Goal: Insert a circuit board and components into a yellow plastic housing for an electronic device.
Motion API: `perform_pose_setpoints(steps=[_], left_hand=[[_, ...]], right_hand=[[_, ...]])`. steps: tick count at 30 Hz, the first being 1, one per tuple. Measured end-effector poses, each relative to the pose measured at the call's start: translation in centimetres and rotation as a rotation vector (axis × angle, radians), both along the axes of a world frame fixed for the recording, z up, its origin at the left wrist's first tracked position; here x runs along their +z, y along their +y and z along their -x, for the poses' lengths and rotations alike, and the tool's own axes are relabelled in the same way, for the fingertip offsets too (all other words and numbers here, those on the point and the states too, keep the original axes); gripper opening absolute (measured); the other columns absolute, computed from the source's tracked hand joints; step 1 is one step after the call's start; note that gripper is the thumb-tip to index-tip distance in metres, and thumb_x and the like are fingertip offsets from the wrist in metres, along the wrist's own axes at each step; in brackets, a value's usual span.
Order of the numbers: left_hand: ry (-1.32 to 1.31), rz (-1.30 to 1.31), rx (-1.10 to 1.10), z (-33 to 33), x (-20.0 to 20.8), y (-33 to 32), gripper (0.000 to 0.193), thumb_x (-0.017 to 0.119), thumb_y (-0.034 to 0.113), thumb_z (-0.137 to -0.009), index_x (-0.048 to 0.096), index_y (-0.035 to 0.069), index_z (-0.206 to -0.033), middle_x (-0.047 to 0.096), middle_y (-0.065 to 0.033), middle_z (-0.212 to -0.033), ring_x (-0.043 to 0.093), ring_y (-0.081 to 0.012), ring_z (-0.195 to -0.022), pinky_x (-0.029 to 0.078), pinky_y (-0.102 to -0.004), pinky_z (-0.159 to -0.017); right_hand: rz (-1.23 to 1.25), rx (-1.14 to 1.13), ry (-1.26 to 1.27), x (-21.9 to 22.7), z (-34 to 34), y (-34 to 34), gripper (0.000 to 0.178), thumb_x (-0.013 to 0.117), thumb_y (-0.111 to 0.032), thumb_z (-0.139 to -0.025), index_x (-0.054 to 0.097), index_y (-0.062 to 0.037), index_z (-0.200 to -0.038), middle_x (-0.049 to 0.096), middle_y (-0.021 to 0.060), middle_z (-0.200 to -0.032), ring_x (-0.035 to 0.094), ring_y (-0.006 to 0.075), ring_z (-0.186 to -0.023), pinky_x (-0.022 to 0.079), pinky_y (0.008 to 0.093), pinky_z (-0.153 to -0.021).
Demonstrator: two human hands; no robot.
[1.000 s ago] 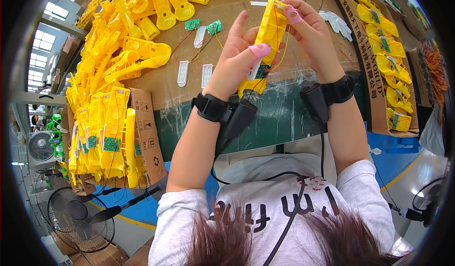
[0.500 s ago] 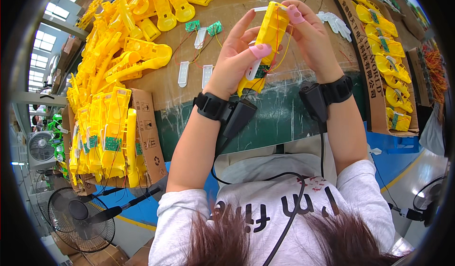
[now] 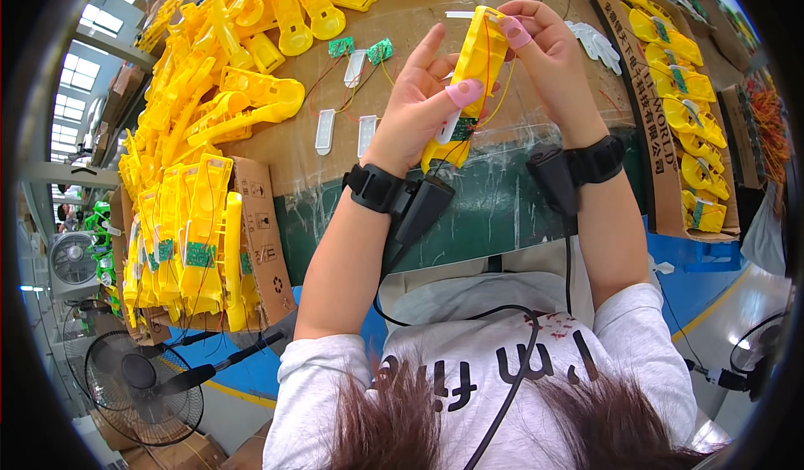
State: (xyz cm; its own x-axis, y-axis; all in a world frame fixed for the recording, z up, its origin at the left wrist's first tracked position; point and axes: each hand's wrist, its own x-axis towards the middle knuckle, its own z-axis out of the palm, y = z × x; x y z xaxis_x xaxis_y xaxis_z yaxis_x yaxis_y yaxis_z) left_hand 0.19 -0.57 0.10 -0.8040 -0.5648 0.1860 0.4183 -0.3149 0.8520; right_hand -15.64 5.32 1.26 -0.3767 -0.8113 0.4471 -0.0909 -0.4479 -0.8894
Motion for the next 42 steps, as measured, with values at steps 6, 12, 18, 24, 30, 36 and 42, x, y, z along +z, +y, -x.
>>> perform_pose_setpoints(steps=[6, 12, 18, 24, 30, 36, 42], left_hand=[[-0.04, 0.103, 0.028, 0.0, -0.3, -0.2, 0.082, 0.063, 0.014, -0.075, 0.011, 0.005, -0.138, 0.047, -0.019, -0.119, 0.056, -0.0292, -0.101, 0.046, -0.0367, -0.084], [-0.042, 0.05, 0.062, 0.2, -0.5, 0.1, 0.08, 0.064, 0.014, -0.073, 0.017, 0.008, -0.137, 0.047, -0.0183, -0.118, 0.056, -0.029, -0.1, 0.046, -0.0363, -0.085], [-0.05, 0.07, 0.028, -0.2, -0.2, -0.2, 0.075, 0.065, 0.015, -0.073, 0.023, 0.003, -0.133, 0.049, -0.0192, -0.115, 0.057, -0.0279, -0.098, 0.047, -0.035, -0.084], [-0.046, -0.038, 0.049, 0.3, -0.5, -0.2, 0.056, 0.066, 0.013, -0.075, 0.039, -0.004, -0.12, 0.059, -0.0137, -0.098, 0.06, -0.0168, -0.083, 0.05, -0.0256, -0.067], [-0.061, -0.108, 0.045, 0.9, -0.6, 0.4, 0.03, 0.062, 0.012, -0.079, 0.056, -0.005, -0.103, 0.062, -0.0081, -0.088, 0.059, -0.0113, -0.075, 0.048, -0.0222, -0.064], [-0.062, -0.014, 0.114, -0.4, -0.3, -0.7, 0.038, 0.047, 0.025, -0.088, 0.048, -0.002, -0.115, 0.057, -0.0169, -0.107, 0.06, -0.0202, -0.083, 0.05, -0.0299, -0.072], [0.115, -0.252, 0.091, -0.1, 0.1, -0.5, 0.031, 0.05, 0.022, -0.087, 0.053, -0.001, -0.107, 0.061, -0.0135, -0.097, 0.062, -0.0192, -0.078, 0.051, -0.0289, -0.067]], right_hand=[[0.002, -0.07, 0.081, 0.0, 0.0, 0.0, 0.02, 0.056, -0.017, -0.086, 0.053, -0.001, -0.097, 0.061, 0.0031, -0.083, 0.054, 0.0057, -0.071, 0.043, 0.018, -0.062], [-0.018, -0.073, 0.088, -0.2, 0.2, 0.0, 0.018, 0.056, -0.016, -0.086, 0.054, -0.0014, -0.096, 0.061, 0.0027, -0.081, 0.053, 0.0049, -0.069, 0.042, 0.0175, -0.06], [-0.005, -0.038, 0.077, -0.1, -0.1, 0.0, 0.016, 0.056, -0.014, -0.086, 0.055, -0.0007, -0.095, 0.061, 0.0032, -0.081, 0.055, 0.0052, -0.073, 0.043, 0.0171, -0.063], [0.042, -0.156, 0.091, -0.1, 0.1, -0.1, 0.017, 0.059, -0.013, -0.084, 0.056, -0.0001, -0.094, 0.062, 0.0043, -0.084, 0.057, 0.0067, -0.076, 0.045, 0.0166, -0.066], [-0.005, -0.19, 0.069, -0.1, 0.5, -0.2, 0.018, 0.061, -0.011, -0.082, 0.057, 0.0, -0.095, 0.062, 0.0035, -0.08, 0.058, 0.0066, -0.077, 0.045, 0.0161, -0.068], [0.032, -0.453, 0.184, 0.4, 1.2, 0.4, 0.044, 0.038, -0.037, -0.093, 0.048, -0.0057, -0.063, 0.044, -0.0015, -0.058, 0.041, 0.008, -0.055, 0.035, 0.0242, -0.053], [-0.123, -0.165, 0.189, 0.9, 0.0, 1.2, 0.029, 0.046, -0.028, -0.09, 0.05, -0.0003, -0.085, 0.051, 0.0024, -0.07, 0.049, 0.0097, -0.068, 0.041, 0.0244, -0.06]])
